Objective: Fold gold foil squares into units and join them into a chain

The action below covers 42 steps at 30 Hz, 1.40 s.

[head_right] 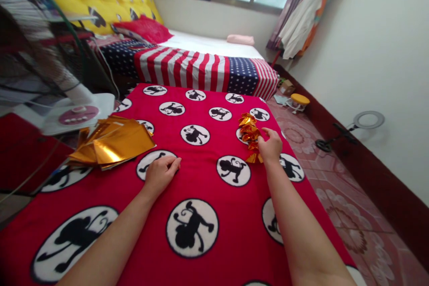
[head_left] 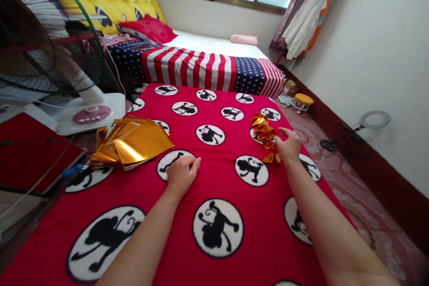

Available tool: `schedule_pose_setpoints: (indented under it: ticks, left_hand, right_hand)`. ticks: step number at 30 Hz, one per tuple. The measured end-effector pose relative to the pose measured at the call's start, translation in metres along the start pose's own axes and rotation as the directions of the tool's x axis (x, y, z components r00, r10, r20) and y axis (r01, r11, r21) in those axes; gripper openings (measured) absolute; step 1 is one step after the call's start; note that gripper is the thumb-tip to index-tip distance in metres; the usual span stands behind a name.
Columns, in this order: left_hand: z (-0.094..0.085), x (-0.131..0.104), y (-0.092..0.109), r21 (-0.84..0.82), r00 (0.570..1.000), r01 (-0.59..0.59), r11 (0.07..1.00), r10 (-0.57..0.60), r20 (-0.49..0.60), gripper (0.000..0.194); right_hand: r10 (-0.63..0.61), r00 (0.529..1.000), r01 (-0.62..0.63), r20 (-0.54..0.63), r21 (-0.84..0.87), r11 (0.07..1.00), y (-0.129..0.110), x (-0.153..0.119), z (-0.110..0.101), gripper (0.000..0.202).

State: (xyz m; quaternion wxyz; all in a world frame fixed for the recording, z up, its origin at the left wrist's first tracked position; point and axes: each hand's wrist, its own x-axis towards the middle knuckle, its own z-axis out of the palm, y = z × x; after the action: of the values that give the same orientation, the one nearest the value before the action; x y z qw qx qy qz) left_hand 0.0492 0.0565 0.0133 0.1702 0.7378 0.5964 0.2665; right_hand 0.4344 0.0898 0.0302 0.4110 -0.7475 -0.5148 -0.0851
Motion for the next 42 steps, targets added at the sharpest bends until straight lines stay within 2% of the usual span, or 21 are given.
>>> schedule_pose_setpoints:
  ticks: [3, 6, 9, 15, 20, 25, 30, 33, 37, 42]
  left_hand:
    - [0.000, 0.000, 0.000, -0.001, 1.000, -0.005, 1.000, 0.005, 0.003, 0.038]
    - [0.000, 0.000, 0.000, 0.000, 1.000, -0.009, 1.000, 0.009, -0.002, 0.039]
    - [0.001, 0.000, -0.001, 0.003, 1.000, -0.015, 1.000, 0.015, -0.005, 0.039]
    - [0.002, 0.000, -0.003, -0.003, 1.000, -0.023, 1.000, 0.023, -0.005, 0.040]
    - [0.002, 0.000, -0.002, -0.002, 1.000, -0.012, 1.000, 0.012, -0.001, 0.039]
    - [0.002, -0.001, -0.001, -0.013, 1.000, -0.023, 1.000, 0.023, -0.004, 0.039]
    - [0.002, 0.000, 0.000, -0.018, 1.000, -0.019, 1.000, 0.019, -0.006, 0.040]
    - [0.003, 0.001, -0.001, -0.023, 1.000, -0.017, 1.000, 0.017, -0.002, 0.040]
    - [0.004, 0.001, -0.002, -0.038, 1.000, -0.028, 0.999, 0.028, -0.007, 0.041]
    - [0.004, 0.000, -0.002, -0.046, 1.000, -0.019, 0.999, 0.019, -0.009, 0.041]
  right_hand:
    - [-0.062, 0.997, 0.066, 0.050, -0.082, 0.994, -0.010, 0.010, 0.007, 0.045]
    - [-0.037, 0.996, 0.054, 0.081, -0.222, 0.974, -0.017, 0.014, 0.010, 0.038]
    - [-0.009, 0.998, 0.026, 0.058, -0.303, 0.953, -0.021, 0.013, 0.010, 0.031]
    - [-0.004, 1.000, 0.012, 0.028, -0.279, 0.960, -0.024, 0.012, 0.005, 0.024]
    - [-0.129, 0.992, 0.123, -0.009, -0.239, 0.963, -0.043, 0.025, 0.009, 0.024]
    - [-0.237, 0.963, 0.266, 0.131, -0.290, 0.919, -0.065, 0.059, 0.041, 0.024]
    - [-0.224, 0.937, 0.316, 0.267, -0.379, 0.870, -0.073, 0.093, 0.084, 0.027]
    - [-0.211, 0.926, 0.331, 0.315, -0.401, 0.854, -0.072, 0.106, 0.102, 0.026]
    - [-0.206, 0.905, 0.362, 0.372, -0.419, 0.832, -0.066, 0.114, 0.112, 0.027]
    - [-0.176, 0.897, 0.361, 0.406, -0.440, 0.822, -0.060, 0.119, 0.112, 0.026]
